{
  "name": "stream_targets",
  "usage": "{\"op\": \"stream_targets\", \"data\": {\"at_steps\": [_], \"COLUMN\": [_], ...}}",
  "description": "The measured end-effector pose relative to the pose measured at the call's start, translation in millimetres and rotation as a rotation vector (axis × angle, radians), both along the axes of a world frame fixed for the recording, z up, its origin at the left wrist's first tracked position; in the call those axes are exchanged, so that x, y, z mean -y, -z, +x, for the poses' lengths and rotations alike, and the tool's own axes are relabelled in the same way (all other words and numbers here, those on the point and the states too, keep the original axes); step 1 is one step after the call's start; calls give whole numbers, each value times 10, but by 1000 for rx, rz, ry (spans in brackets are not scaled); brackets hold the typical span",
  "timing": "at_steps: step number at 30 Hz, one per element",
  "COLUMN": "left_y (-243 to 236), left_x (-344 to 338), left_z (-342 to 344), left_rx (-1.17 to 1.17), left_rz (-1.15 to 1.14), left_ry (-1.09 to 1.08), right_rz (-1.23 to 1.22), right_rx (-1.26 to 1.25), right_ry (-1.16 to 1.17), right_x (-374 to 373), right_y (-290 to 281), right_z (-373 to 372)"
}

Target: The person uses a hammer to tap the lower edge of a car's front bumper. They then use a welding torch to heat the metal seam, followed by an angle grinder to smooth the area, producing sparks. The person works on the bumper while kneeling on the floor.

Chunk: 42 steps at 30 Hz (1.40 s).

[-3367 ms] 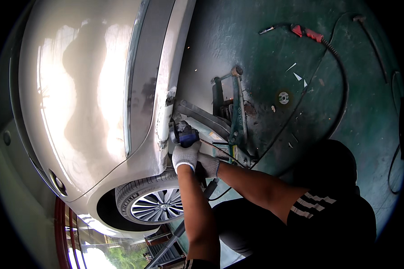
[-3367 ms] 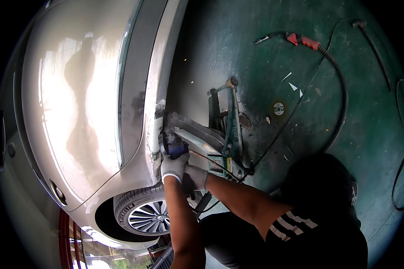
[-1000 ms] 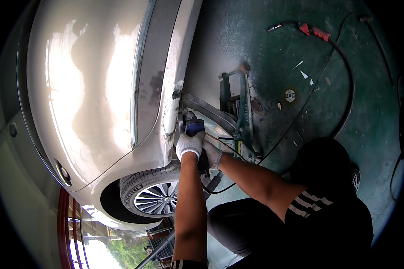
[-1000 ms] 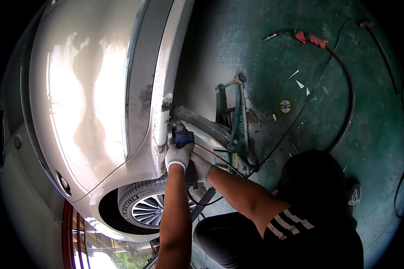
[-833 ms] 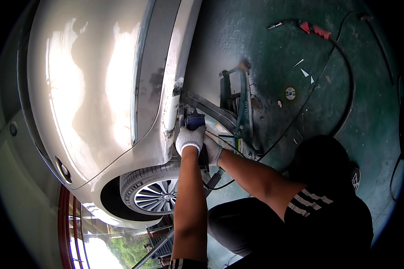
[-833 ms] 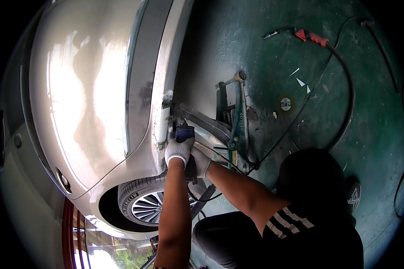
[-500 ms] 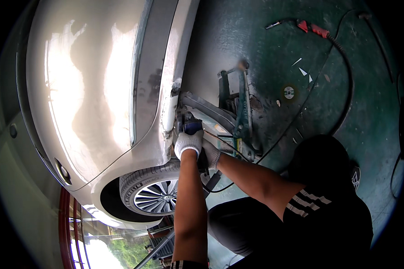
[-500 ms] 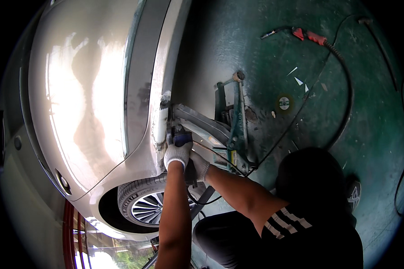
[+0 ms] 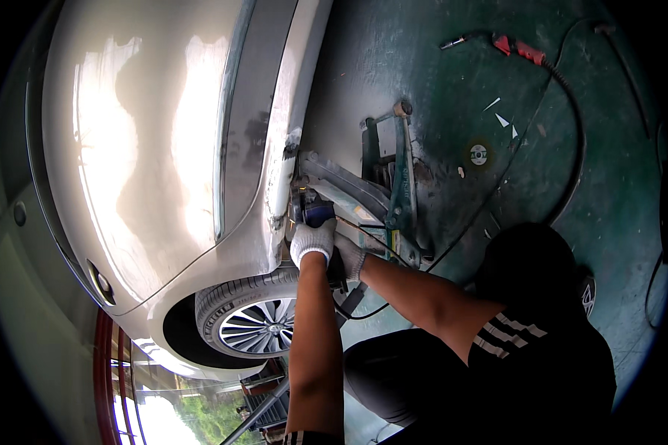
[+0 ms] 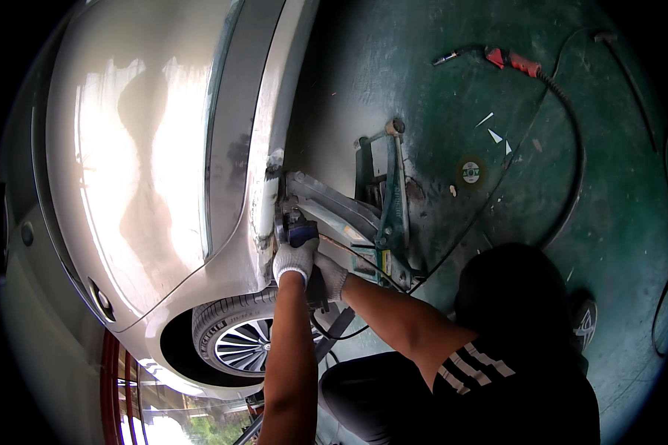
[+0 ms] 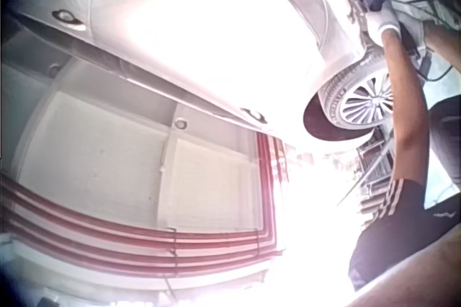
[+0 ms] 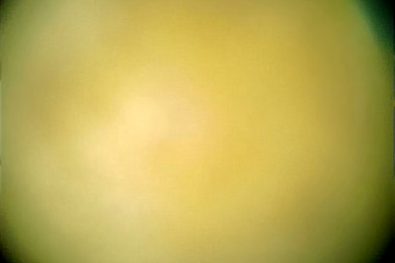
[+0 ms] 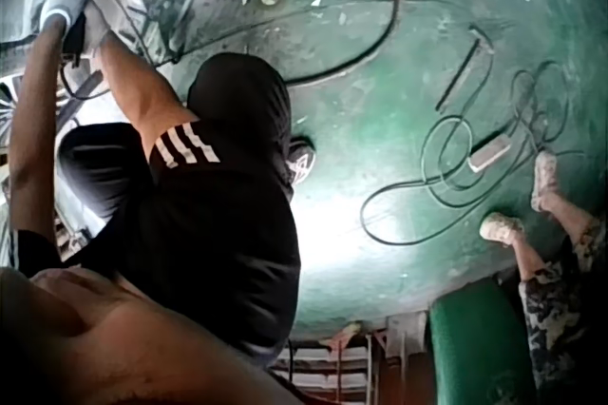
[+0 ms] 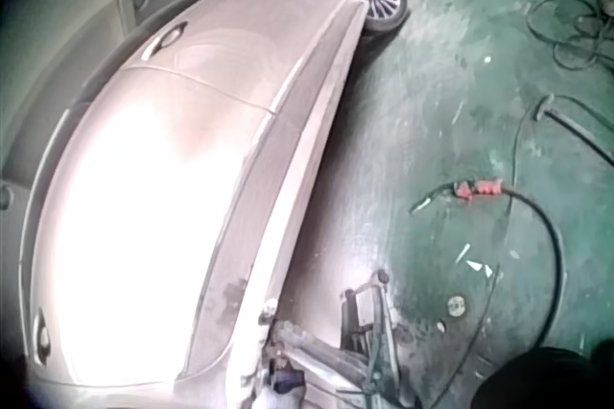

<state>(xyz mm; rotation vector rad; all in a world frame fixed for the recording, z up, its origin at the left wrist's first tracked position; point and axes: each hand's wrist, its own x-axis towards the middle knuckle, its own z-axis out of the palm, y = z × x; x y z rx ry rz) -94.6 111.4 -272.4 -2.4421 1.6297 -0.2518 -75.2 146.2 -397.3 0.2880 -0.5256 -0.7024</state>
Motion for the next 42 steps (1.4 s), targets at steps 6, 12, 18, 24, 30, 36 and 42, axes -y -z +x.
{"op": "stream_targets", "data": {"at_steps": [6, 12, 18, 24, 30, 36, 42], "left_y": [17, -49, 0, -33, -61, 8, -42], "left_x": [69, -23, -55, 64, -42, -79, -107], "left_z": [-13, 90, 156, 44, 152, 6, 74], "left_rx": [-78, -116, -181, -197, -224, -145, -41], "left_rz": [-32, 22, -26, -15, -56, -37, 11], "left_ry": [37, 53, 113, 163, 153, 48, -77], "right_rz": [-33, -6, -39, -18, -95, -102, -68], "right_rx": [4, 9, 1, -148, -96, 63, 38], "right_ry": [98, 75, 52, 162, 83, 26, -5], "right_x": [156, 107, 161, 192, 172, 200, -3], "right_y": [142, 133, 188, 149, 135, 320, 90], "right_z": [155, 257, 326, 97, 160, 279, 135]}}
